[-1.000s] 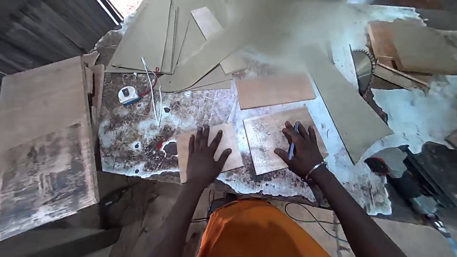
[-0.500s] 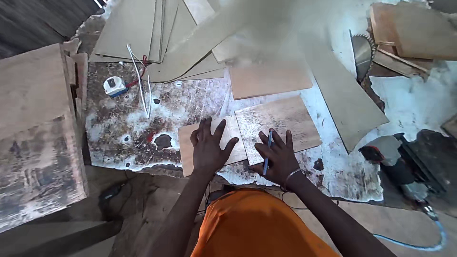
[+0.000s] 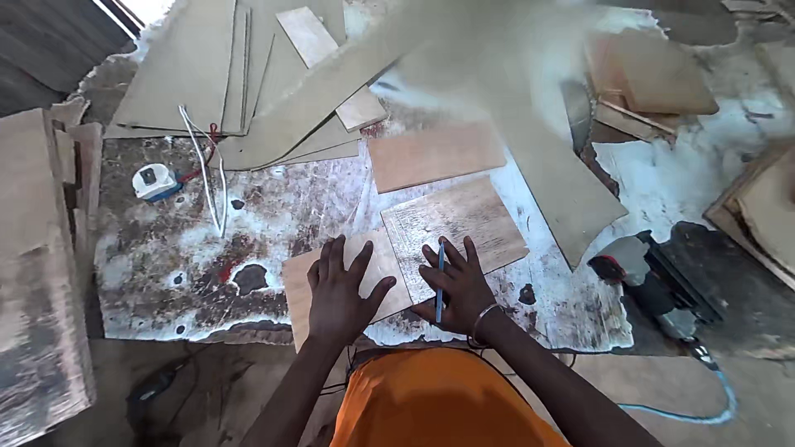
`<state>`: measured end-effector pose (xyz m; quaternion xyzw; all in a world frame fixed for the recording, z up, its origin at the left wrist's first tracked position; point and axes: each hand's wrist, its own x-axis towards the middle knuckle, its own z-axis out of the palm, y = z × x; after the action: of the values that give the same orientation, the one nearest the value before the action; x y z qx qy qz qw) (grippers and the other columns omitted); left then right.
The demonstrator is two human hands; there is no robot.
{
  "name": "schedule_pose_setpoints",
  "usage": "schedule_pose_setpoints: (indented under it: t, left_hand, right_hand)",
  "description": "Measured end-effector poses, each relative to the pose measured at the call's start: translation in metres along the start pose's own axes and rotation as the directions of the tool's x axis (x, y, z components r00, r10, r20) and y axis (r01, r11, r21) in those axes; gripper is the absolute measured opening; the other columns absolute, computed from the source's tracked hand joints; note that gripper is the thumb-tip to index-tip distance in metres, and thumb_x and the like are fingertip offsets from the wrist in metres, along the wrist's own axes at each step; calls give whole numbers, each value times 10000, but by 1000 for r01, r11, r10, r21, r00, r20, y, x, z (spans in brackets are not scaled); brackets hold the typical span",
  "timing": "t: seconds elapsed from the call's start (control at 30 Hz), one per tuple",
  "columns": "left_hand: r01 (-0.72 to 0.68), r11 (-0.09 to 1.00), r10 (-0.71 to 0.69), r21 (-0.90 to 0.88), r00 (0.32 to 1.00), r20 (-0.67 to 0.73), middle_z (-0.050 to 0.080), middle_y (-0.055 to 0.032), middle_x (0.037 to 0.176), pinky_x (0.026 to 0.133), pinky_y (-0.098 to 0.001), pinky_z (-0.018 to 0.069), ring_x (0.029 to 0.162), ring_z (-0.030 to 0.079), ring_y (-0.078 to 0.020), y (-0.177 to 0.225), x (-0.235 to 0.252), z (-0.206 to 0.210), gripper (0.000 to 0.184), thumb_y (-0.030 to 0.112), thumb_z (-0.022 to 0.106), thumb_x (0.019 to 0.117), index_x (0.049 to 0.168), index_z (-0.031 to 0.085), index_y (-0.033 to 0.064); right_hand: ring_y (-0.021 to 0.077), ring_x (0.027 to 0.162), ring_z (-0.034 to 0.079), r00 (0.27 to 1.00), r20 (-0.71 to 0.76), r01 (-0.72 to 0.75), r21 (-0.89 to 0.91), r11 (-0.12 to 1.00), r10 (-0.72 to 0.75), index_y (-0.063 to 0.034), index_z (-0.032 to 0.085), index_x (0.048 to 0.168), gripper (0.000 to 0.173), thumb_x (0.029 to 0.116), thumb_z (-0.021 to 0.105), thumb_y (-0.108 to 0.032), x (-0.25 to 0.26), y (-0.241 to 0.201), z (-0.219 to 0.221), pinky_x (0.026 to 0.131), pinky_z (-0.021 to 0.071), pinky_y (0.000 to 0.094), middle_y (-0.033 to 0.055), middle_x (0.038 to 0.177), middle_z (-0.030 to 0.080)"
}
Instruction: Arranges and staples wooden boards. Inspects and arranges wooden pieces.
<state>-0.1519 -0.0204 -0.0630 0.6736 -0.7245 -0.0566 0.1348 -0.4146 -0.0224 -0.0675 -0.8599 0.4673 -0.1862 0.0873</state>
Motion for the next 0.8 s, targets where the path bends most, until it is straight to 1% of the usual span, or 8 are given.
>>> schedule_pose_setpoints:
  t: [0.2,0.27,0.33,0.37,0.43,0.53,0.7,0.8]
  left_hand:
    - [2,999,-3,38,1000,29,379,-176,1605,1152,-622,289,1505,299,-399,2,1,-1,851,878,390,831,1460,562,331]
    - [15,1000,-15,18,1000,25,362,-167,1622,1162,-623,277,1515,285,-395,3,0,-1,851,881,390,833,1459,563,332]
    - [34,998,-35,-50,999,-19,350,-143,1638,1172,-636,257,1529,266,-385,2,-5,-7,815,862,431,837,1440,588,336]
    - [54,994,-60,-99,997,-57,354,-145,1635,1165,-659,254,1526,270,-395,3,-9,-11,791,843,468,836,1420,609,329]
    - [104,978,-125,-182,986,-112,368,-164,1620,1137,-703,261,1503,301,-422,3,-24,-21,762,812,531,828,1391,638,308]
    - [194,951,-230,-240,965,-129,355,-178,1622,1130,-724,271,1490,319,-441,-10,-53,-34,832,848,580,764,1395,635,309]
    - [310,912,-331,-269,943,-34,305,-197,1640,1113,-704,329,1480,330,-447,-37,-94,-39,1023,846,741,599,1450,576,302]
    - [333,898,-349,-287,937,-3,381,-112,1617,1125,-654,360,1465,389,-349,-49,-107,-38,975,773,785,641,1460,564,292]
  right_hand:
    - [247,1546,286,992,114,-52,48,997,46,-291,707,1266,657,842,600,-780,6,-5,-17,1244,94,668,-58,1510,559]
    - [220,1465,434,988,100,-129,138,982,116,-239,719,1258,707,776,707,-755,10,8,-46,1246,203,631,-18,1431,625]
    - [277,1347,552,963,-39,-258,157,953,267,-121,665,1336,739,799,771,-617,9,48,-78,1181,367,585,92,1403,628]
    - [320,1307,569,920,-93,-364,146,920,380,-93,608,1396,743,829,779,-542,8,77,-96,1119,439,567,138,1415,606]
    - [453,1336,513,785,-106,-604,84,793,610,-72,453,1521,917,813,819,-524,10,138,-130,1083,431,654,247,1478,517]
    - [569,1350,440,657,-143,-750,-30,661,740,-131,267,1621,1238,662,905,-586,16,208,-143,1077,366,749,344,1500,437]
    - [641,1256,470,559,-52,-829,-61,556,827,-128,361,1570,1180,642,924,-590,23,250,-151,963,354,838,401,1392,499]
    - [636,1220,495,556,16,-831,18,556,831,48,466,1448,970,746,909,-453,20,299,-156,956,375,825,433,1315,526]
